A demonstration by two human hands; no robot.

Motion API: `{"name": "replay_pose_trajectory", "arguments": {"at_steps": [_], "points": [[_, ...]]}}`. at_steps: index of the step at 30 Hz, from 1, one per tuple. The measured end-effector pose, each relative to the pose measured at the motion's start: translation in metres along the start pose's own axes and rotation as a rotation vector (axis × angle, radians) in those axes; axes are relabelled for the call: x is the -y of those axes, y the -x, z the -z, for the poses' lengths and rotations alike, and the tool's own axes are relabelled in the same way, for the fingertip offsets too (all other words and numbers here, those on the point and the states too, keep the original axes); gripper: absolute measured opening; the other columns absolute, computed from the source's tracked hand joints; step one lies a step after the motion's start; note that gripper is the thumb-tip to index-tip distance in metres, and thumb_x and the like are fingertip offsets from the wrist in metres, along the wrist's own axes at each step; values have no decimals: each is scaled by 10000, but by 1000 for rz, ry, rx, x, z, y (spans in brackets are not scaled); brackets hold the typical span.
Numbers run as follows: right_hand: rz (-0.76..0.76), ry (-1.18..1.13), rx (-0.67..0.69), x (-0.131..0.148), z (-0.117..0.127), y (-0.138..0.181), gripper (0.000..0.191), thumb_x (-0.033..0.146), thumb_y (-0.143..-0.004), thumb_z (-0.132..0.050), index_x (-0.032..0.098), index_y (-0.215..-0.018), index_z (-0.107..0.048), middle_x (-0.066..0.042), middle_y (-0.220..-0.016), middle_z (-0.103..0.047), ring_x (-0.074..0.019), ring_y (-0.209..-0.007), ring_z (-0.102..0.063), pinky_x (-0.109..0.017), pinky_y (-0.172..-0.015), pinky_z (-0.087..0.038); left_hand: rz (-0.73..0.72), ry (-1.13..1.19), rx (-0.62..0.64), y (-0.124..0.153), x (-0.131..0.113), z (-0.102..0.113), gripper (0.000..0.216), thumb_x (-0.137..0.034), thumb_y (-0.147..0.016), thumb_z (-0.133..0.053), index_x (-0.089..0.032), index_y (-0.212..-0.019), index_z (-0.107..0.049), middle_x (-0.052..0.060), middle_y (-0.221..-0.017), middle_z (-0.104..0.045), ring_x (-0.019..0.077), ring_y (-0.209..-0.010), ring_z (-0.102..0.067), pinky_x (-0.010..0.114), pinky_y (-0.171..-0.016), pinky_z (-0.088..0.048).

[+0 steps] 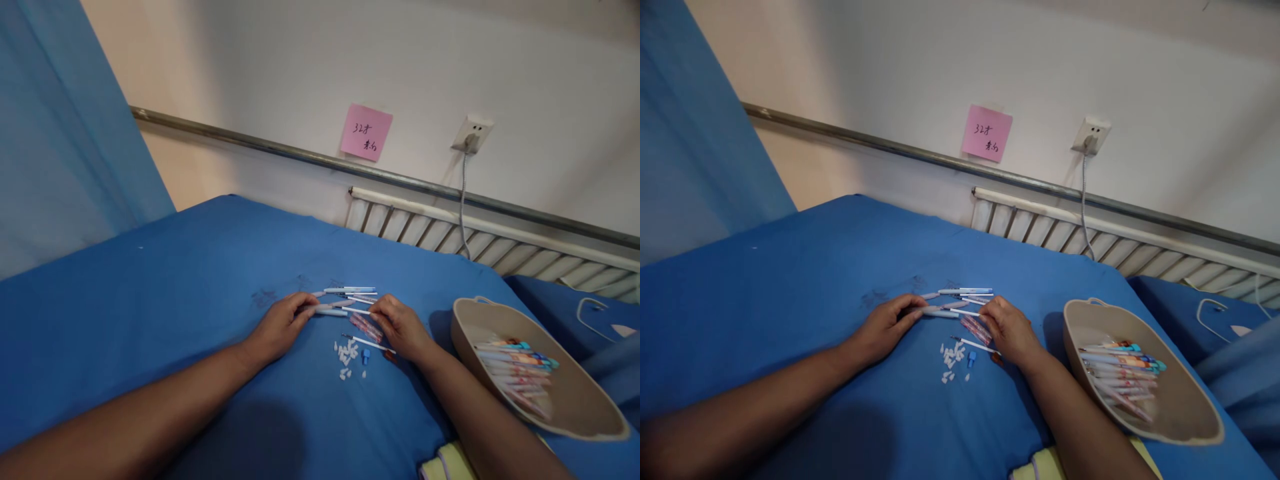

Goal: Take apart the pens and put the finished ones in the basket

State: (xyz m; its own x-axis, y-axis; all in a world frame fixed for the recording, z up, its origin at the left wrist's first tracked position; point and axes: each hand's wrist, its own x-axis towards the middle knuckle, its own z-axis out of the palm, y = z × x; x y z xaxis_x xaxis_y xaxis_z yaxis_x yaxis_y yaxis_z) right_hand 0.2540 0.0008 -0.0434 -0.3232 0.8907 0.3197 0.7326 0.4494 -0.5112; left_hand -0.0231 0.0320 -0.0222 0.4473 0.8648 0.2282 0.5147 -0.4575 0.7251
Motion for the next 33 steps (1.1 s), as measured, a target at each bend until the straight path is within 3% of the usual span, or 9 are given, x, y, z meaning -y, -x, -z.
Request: {"name": "replay_pose_trajectory", "arguments": {"at_steps": [19, 25, 33], "points": [[-8, 6, 15, 11, 4, 0, 188, 238, -910, -452, 259, -925, -638, -33, -869, -585, -154, -788, -571, -275, -734, -459, -61, -8, -16, 2, 2, 0, 191, -262, -858, -505, -220, -982, -644, 20, -954, -651, 175, -884, -590, 319, -836, -461], [-9, -139, -45, 30, 2, 1, 146, 287, -886, -508, 240, -919, -642, -32, -832, -624, -162, -764, -589, -270, -698, -453, -59, 62, -10, 6, -5, -2, 200, -251, -832, -542, -203, -1004, -633, 25, -982, -668, 177, -911, -609, 317, -837, -474], [-171, -381, -88, 48, -9, 5, 124, 319, -842, -554, 209, -869, -605, 8, -687, -609, -134, -622, -553, -235, -601, -428, -19, 156, -55, 13, -16, -1, 206, -280, -811, -566, -179, -982, -620, 32, -937, -677, 175, -845, -621, 319, -802, -498]]}}
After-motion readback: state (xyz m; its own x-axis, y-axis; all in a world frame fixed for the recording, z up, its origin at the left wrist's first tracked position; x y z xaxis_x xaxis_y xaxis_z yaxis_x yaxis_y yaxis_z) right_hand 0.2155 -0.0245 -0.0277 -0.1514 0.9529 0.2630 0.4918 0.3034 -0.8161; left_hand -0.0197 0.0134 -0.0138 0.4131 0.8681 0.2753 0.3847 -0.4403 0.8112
